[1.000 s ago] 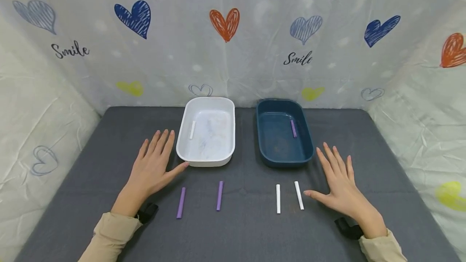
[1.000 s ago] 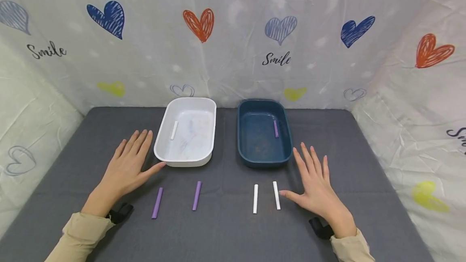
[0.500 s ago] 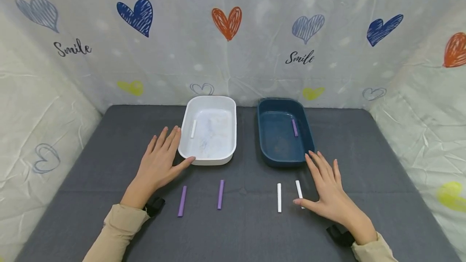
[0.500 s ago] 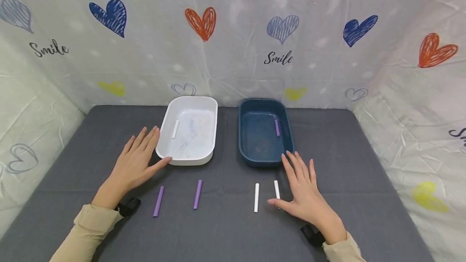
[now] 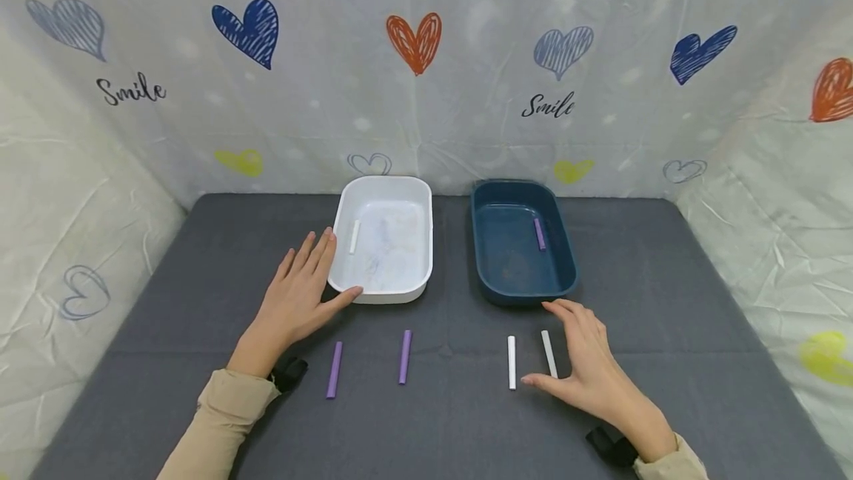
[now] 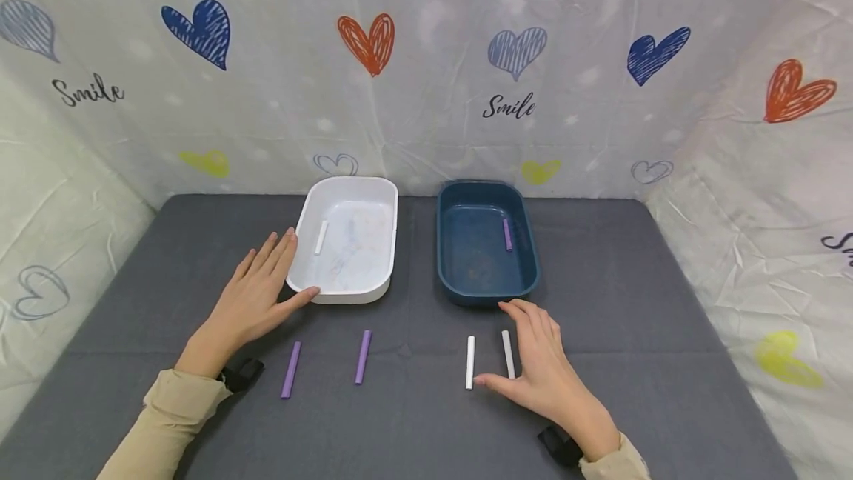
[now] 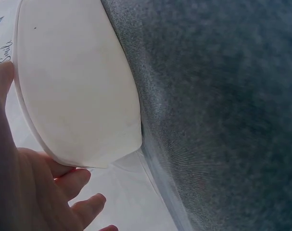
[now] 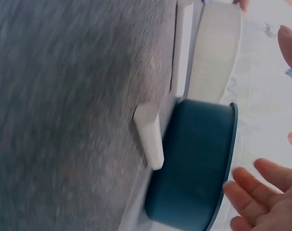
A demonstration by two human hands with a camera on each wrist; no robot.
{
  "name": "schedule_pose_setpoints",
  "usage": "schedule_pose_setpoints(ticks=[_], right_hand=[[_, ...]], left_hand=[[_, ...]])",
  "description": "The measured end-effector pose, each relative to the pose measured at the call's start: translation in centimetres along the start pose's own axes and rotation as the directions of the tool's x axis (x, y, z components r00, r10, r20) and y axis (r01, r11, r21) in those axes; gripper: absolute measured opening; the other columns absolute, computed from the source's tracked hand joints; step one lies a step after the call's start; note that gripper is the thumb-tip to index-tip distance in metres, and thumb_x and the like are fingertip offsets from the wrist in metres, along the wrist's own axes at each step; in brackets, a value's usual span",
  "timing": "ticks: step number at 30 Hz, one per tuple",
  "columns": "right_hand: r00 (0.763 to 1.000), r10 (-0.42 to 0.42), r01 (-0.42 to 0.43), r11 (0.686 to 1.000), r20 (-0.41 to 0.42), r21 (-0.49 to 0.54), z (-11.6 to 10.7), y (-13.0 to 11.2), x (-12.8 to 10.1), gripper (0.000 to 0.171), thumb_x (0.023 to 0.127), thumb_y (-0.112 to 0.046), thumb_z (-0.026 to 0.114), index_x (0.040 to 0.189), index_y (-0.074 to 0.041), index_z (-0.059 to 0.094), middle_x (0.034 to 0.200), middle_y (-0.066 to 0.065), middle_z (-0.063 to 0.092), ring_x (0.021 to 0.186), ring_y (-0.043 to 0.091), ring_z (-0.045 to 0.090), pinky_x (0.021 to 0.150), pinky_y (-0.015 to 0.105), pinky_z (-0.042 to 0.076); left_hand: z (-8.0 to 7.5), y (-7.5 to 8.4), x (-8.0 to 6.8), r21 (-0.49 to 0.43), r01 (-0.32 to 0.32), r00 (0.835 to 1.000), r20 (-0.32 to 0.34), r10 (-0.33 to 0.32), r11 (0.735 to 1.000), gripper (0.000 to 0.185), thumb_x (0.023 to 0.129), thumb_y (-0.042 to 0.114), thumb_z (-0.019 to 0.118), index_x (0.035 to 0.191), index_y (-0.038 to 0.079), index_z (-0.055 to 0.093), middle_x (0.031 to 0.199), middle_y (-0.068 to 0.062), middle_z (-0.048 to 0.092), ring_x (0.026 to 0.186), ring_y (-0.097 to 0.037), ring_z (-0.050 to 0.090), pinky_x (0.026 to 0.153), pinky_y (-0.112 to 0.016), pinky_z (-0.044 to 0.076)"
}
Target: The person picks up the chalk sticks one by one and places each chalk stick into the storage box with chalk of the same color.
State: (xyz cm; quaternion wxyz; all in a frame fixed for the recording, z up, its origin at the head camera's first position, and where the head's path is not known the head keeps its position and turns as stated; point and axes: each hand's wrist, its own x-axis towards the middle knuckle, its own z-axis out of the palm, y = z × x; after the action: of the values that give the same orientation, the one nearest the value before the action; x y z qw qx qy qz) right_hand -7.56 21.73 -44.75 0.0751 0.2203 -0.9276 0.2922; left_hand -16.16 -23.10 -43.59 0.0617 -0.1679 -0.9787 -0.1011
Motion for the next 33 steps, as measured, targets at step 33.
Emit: schedule_pose_setpoints(ticks=[33], right_hand=[[0.976, 0.011, 0.01, 0.995, 0.219, -0.098, 2.5, -1.2, 1.2, 0.078, 0.071, -0.049, 0.087, 0.128, -0.004, 0.06, 0.124, 0.004, 0.051, 0.112, 0.022, 0.046, 0.1, 0.05, 0.037]], left_hand=[[-0.3, 0.9, 0.7, -0.054, 0.018, 0.998, 0.055, -0.015, 0.998, 0.109, 0.091, 0.073, 0.046, 0.157, -0.003, 0.004, 0.165, -0.016, -0.004, 0.151, -0.035, -0.003, 0.122, -0.048, 0.002]])
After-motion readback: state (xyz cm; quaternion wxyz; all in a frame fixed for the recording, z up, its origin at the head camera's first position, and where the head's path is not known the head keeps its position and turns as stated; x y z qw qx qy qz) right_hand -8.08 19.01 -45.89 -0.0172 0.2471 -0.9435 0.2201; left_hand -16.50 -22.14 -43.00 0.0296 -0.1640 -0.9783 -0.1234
